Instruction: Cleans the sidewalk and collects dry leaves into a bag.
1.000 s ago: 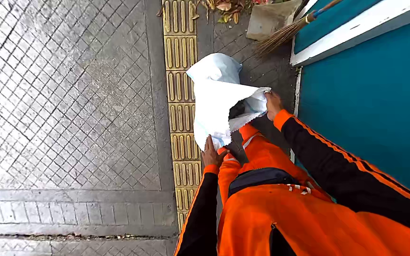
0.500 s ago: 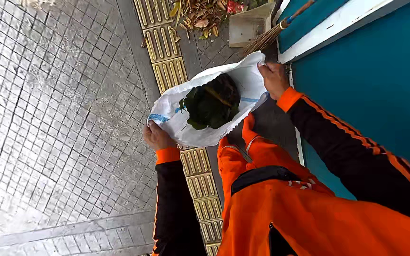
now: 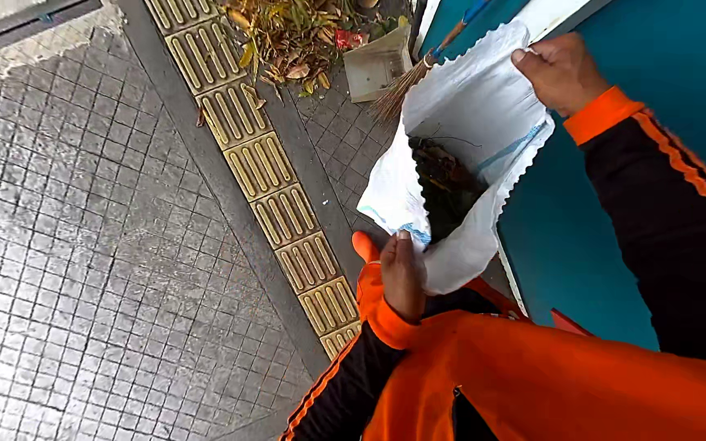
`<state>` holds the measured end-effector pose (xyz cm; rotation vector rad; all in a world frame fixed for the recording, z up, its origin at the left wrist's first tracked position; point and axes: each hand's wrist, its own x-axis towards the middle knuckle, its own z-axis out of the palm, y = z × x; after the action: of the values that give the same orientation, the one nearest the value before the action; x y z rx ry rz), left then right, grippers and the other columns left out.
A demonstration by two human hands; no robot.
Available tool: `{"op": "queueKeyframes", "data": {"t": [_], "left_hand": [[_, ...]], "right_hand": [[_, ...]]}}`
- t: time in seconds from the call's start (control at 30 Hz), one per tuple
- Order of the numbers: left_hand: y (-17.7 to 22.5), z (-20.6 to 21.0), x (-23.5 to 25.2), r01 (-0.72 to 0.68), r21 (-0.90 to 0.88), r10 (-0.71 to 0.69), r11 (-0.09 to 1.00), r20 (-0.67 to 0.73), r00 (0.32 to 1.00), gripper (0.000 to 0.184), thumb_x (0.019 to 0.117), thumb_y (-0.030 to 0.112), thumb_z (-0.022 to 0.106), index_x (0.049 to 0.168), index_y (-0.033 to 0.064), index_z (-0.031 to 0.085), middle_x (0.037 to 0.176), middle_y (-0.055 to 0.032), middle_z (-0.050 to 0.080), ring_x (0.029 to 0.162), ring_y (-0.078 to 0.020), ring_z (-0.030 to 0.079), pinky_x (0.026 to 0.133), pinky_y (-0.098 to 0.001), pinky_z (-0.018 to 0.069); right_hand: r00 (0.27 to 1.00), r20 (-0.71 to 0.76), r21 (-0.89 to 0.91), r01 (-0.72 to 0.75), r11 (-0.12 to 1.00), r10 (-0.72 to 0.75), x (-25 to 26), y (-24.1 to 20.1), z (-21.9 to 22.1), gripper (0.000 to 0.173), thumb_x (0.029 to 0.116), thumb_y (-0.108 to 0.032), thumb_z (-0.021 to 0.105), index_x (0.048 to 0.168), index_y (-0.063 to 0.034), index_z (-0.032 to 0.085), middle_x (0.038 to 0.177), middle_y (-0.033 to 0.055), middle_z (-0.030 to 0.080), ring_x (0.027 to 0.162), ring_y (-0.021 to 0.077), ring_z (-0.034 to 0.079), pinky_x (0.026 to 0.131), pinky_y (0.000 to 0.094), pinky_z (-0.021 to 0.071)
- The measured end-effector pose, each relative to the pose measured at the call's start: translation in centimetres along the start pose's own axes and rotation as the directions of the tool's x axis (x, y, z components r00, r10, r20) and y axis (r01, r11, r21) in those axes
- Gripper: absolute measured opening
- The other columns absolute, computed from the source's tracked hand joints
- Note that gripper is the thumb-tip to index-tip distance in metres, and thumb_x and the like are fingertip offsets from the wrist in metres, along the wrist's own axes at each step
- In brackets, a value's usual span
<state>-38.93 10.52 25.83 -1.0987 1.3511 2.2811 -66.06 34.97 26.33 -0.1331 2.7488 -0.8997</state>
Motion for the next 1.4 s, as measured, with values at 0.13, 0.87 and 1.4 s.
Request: {"op": "queueKeyframes", "data": {"t": [0.13,0.87,1.4], "left_hand": [[-3.6,8.9,-1.9,0.193,0.05,-0.198,0.98,0.33,0.923,0.029,0.1098,0.014,0.036,0.1,0.0026,0.061,0.075,0.0024,0.059,0.067,-0.0035,0.059,0.064,-0.0237,0.0528],[-0.9,18.8,14.9,-0.59,0.787,0.309,-0.183,0.616,0.725,0.064,0.087,0.044,0.077,0.138,0.0102,0.061,0.15,-0.0251,0.048,0.141,-0.0478,0.042,0.108,-0.0697,0.0363],[4.0,27.5,30.7,-0.6,0.762,-0.297,-0.244,0.53,0.794,0.031,0.0966,0.016,0.063,0.125,0.0048,0.068,0.116,-0.0273,0.07,0.111,-0.0483,0.067,0.094,-0.0693,0.0496]], "right_hand": [[0.996,0.061,-0.188,0.071,0.979,-0.061,3.2,1.0,-4.8,0.052,0.1083,-0.041,0.046,0.088,0.0047,0.061,0.078,0.0186,0.058,0.074,0.0306,0.058,0.071,0.0566,0.0446],[0.695,0.135,0.219,-0.716,0.663,0.706,-18.1,19.4,9.1,0.131,0.0651,-0.031,0.097,0.164,-0.006,0.016,0.157,0.0365,0.031,0.141,0.0554,0.039,0.107,0.073,0.0405],[0.373,0.232,0.224,-0.919,0.324,0.898,-18.2,11.1,9.2,0.036,0.1075,-0.015,0.046,0.128,0.0092,0.063,0.128,0.0317,0.063,0.126,0.042,0.059,0.11,0.0554,0.0429]]}}
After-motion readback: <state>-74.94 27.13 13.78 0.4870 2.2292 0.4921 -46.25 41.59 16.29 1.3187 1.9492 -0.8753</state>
